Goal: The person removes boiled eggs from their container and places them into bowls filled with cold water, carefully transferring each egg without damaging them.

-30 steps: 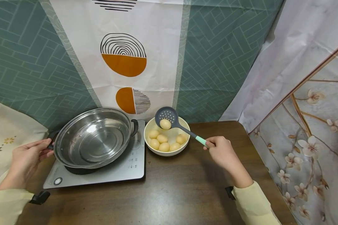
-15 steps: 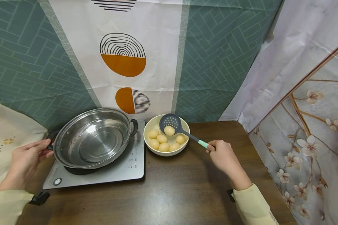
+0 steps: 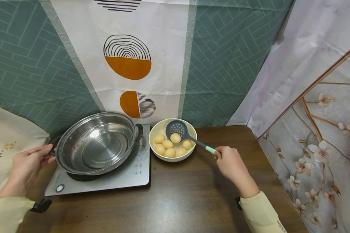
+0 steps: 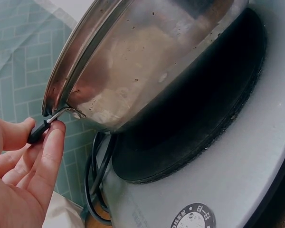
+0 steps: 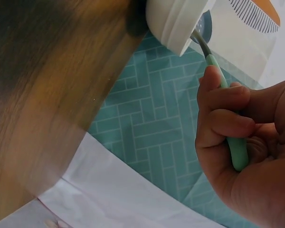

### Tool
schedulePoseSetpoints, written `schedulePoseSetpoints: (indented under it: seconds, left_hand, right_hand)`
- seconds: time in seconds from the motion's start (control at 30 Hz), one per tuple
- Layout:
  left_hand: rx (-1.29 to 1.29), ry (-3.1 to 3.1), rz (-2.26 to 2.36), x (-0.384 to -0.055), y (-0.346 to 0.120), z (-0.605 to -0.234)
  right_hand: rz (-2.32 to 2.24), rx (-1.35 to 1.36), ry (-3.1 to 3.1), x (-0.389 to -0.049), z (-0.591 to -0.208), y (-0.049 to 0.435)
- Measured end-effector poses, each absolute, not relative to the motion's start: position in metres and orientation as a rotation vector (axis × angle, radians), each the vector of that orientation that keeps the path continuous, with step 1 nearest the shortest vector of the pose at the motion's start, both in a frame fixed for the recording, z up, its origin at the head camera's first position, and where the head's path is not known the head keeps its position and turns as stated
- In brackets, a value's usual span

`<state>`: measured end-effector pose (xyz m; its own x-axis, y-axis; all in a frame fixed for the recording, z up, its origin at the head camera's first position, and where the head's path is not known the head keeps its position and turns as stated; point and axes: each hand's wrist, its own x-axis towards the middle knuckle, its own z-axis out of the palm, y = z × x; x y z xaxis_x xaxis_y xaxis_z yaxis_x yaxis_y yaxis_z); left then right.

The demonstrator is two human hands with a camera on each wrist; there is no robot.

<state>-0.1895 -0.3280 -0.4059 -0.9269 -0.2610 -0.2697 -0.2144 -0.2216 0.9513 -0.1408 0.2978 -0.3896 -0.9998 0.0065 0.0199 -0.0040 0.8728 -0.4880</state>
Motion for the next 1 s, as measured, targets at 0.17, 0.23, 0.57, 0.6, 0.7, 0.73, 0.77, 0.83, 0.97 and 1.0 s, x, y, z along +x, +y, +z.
schedulePoseSetpoints:
  seconds: [0.17,0.23,0.57,0.6,0.7,0.73,0.77,0.83,0.97,1.0]
  left_hand:
    - [0.601,-1.959,-2.346,-0.1900,-0.3276,-0.4051]
    - [0.596,-1.973,-2.336,-0.1903,-0.3273,-0.4049]
    - [0.595,-1.973,-2.333,-0.1894,-0.3265,-0.4032]
    - [0.593,-1.972,-2.335,-0.1893,-0.3266,-0.4031]
    - [0.585,-1.955,-2.354,-0.1892,-0.3273,-0.4031]
    - [0.583,-1.952,-2.357,-0.1891,-0.3275,-0.4033]
    - [0.579,-1.946,-2.360,-0.1892,-0.3277,-0.4036]
    - [0.582,-1.942,-2.360,-0.1893,-0.3279,-0.4043]
    - [0.591,-1.946,-2.344,-0.1894,-0.3278,-0.4053]
    - [0.595,-1.950,-2.338,-0.1893,-0.3278,-0.4053]
  right_hand:
    - [0.775,-0.004,-3.021,-0.1400,-0.3895,0.2956]
    - [0.766,-0.001,-3.020,-0.1398,-0.3898,0.2951]
    - [0.717,0.013,-3.012,-0.1400,-0.3919,0.2936]
    - [0.712,0.012,-3.011,-0.1400,-0.3919,0.2934]
    - [0.691,0.019,-2.998,-0.1398,-0.3920,0.2926]
    - [0.684,0.023,-2.991,-0.1397,-0.3921,0.2924]
    - [0.678,0.025,-2.982,-0.1396,-0.3922,0.2922]
    - [0.665,0.031,-2.960,-0.1393,-0.3927,0.2917]
    - [0.640,0.037,-2.917,-0.1388,-0.3941,0.2911]
    - [0.636,0.036,-2.910,-0.1386,-0.3943,0.2909]
